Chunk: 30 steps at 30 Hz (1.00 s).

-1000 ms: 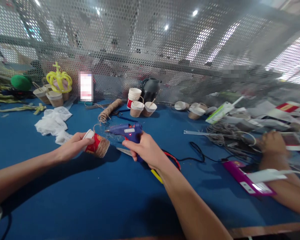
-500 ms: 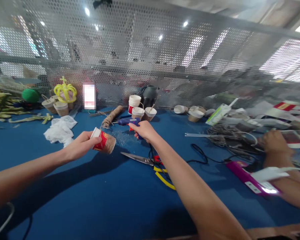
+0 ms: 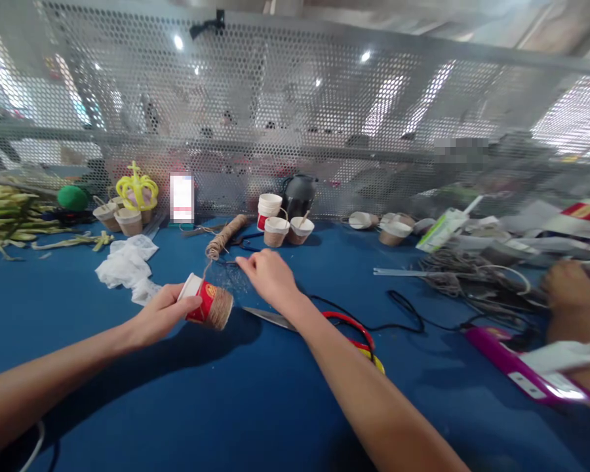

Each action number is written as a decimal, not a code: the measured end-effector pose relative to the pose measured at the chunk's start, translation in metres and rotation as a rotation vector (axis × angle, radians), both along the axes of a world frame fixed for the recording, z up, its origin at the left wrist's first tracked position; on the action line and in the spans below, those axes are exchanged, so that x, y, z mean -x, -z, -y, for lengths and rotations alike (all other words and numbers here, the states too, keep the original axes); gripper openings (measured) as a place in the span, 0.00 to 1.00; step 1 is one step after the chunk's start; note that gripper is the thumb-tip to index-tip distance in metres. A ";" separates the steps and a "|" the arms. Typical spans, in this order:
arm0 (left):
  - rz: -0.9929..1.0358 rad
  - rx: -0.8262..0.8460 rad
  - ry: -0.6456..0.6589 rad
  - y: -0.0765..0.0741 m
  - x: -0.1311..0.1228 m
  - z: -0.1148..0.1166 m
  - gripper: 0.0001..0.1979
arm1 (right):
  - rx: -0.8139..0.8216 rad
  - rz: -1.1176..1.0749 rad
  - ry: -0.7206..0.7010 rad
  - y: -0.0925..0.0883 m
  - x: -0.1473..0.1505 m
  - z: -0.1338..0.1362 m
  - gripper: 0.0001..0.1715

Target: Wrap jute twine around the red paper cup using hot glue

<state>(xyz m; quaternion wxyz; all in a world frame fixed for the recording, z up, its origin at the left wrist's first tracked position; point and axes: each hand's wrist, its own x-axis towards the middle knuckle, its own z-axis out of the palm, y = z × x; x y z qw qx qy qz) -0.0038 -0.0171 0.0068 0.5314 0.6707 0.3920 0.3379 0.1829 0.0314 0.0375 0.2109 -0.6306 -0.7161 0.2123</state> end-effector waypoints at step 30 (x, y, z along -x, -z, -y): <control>0.298 0.573 -0.101 -0.013 -0.007 0.008 0.06 | 0.339 -1.003 -0.287 -0.015 0.010 0.041 0.08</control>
